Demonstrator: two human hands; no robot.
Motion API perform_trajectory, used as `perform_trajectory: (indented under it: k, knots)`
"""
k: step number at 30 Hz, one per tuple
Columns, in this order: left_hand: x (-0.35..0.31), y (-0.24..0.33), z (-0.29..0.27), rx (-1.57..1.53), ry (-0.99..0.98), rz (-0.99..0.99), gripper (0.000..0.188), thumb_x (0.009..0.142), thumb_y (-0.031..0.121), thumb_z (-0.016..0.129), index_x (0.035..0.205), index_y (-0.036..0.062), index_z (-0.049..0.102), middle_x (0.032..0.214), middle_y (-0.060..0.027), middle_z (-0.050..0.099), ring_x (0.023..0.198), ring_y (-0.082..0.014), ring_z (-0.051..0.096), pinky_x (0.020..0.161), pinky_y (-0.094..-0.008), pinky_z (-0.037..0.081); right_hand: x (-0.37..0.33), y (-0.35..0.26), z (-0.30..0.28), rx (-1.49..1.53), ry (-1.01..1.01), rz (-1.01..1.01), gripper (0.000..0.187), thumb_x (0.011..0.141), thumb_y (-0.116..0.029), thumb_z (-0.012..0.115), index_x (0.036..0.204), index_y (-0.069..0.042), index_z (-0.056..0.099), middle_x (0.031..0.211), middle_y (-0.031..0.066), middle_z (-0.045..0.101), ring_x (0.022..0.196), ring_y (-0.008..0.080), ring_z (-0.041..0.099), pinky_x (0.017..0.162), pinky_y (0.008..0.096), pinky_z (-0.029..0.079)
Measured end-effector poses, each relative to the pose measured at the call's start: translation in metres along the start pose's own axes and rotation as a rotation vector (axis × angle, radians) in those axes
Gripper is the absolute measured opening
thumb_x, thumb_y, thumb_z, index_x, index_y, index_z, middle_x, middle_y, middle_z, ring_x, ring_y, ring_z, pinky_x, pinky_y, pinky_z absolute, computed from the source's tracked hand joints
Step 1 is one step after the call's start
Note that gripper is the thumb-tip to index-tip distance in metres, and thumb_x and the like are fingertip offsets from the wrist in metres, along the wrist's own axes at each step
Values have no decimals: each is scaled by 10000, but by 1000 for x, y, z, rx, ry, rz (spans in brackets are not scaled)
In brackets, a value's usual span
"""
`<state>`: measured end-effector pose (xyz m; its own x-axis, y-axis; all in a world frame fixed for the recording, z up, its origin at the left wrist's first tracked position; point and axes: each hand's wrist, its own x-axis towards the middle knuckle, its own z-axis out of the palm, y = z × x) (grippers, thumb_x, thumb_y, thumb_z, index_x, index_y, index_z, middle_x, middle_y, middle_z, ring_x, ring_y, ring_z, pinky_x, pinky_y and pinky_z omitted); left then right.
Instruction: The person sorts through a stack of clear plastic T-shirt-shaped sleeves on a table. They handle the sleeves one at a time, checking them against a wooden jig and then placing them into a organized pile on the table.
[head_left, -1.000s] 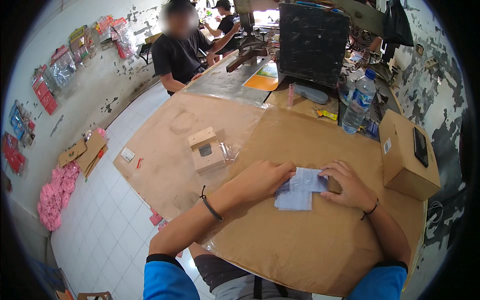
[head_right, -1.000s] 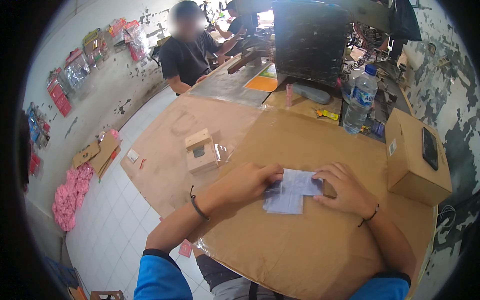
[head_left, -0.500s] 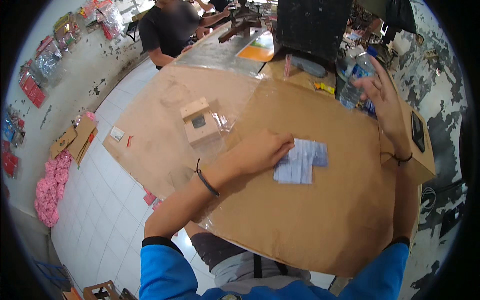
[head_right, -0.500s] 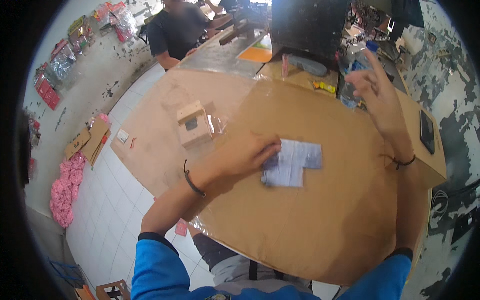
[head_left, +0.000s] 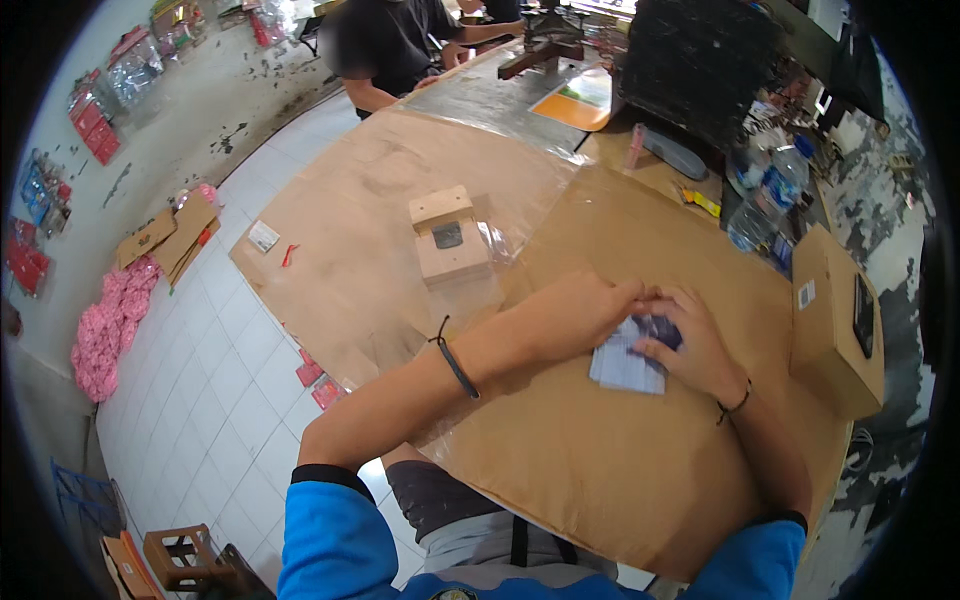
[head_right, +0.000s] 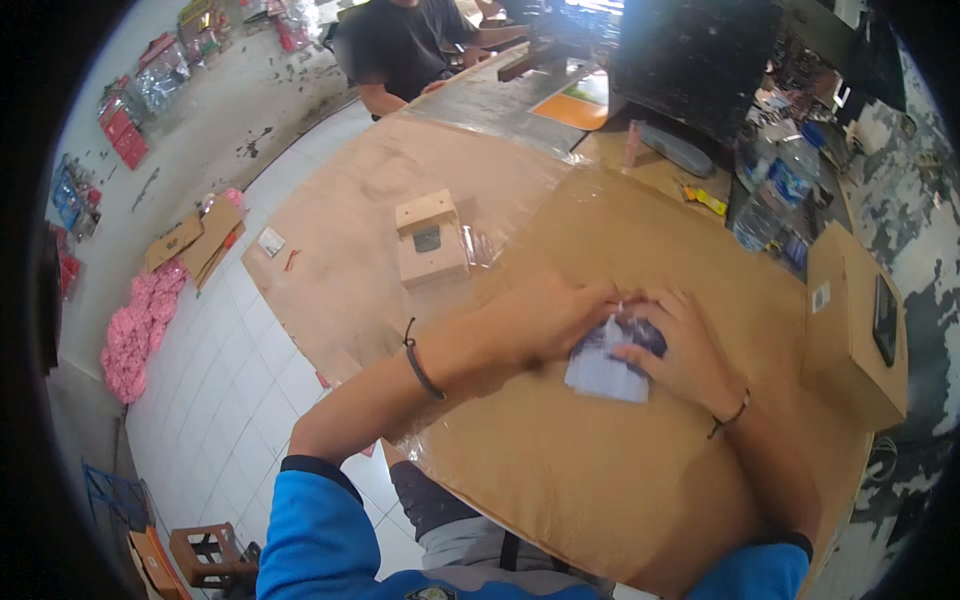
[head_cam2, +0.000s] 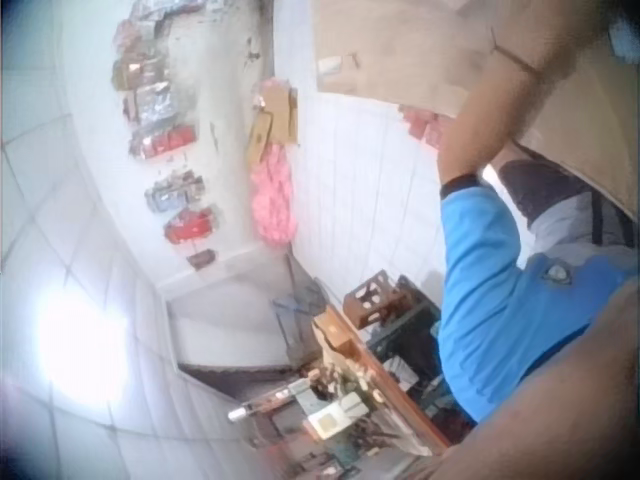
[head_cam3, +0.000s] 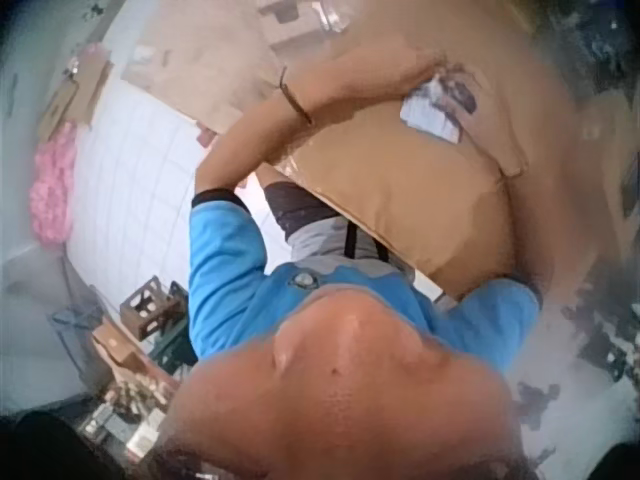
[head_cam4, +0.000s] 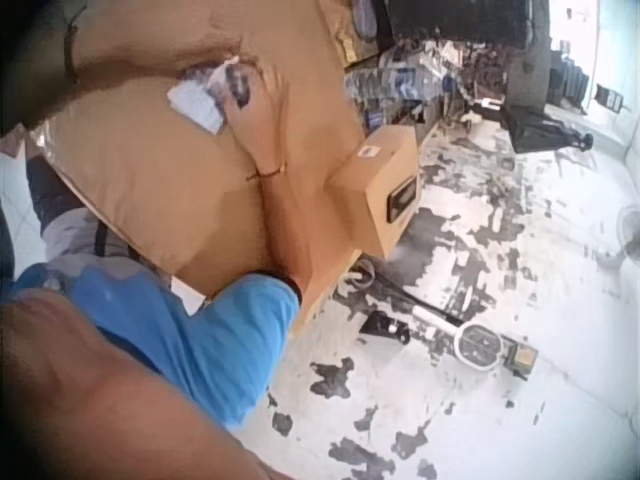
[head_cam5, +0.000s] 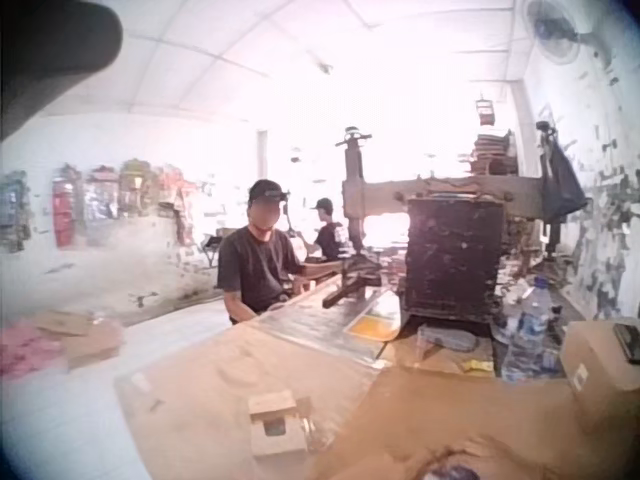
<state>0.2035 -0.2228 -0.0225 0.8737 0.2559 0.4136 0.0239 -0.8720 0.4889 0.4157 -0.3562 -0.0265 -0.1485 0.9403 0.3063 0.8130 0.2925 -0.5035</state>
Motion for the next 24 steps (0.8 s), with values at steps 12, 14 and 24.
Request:
perform_trajectory:
  k: [12, 14, 24]
  knots:
    - [-2, 5, -11, -23, 5, 125, 224, 910, 232, 744, 1062, 91, 657, 962, -113, 671, 826, -339, 684, 701, -419, 552, 1, -5, -2, -51, -8, -31, 344, 830, -278, 822, 1113, -100, 739, 1220, 76, 647, 1138, 297, 560, 1010, 413, 429]
    - [-3, 1, -7, -3, -3, 128, 188, 921, 220, 729, 1034, 82, 669, 935, -110, 657, 827, -341, 681, 702, -424, 550, 0, -5, -3, -49, -3, -35, 333, 834, -268, 817, 1111, -100, 738, 1231, 74, 648, 1139, 296, 566, 1012, 415, 429]
    - [-2, 2, -1, 57, -40, 100, 161, 948, 203, 680, 996, 50, 684, 951, -135, 679, 805, -357, 690, 691, -462, 557, -2, 6, -27, -193, -249, -145, 392, 910, -185, 719, 1302, -184, 713, 1427, 73, 598, 1287, 282, 551, 1077, 423, 416]
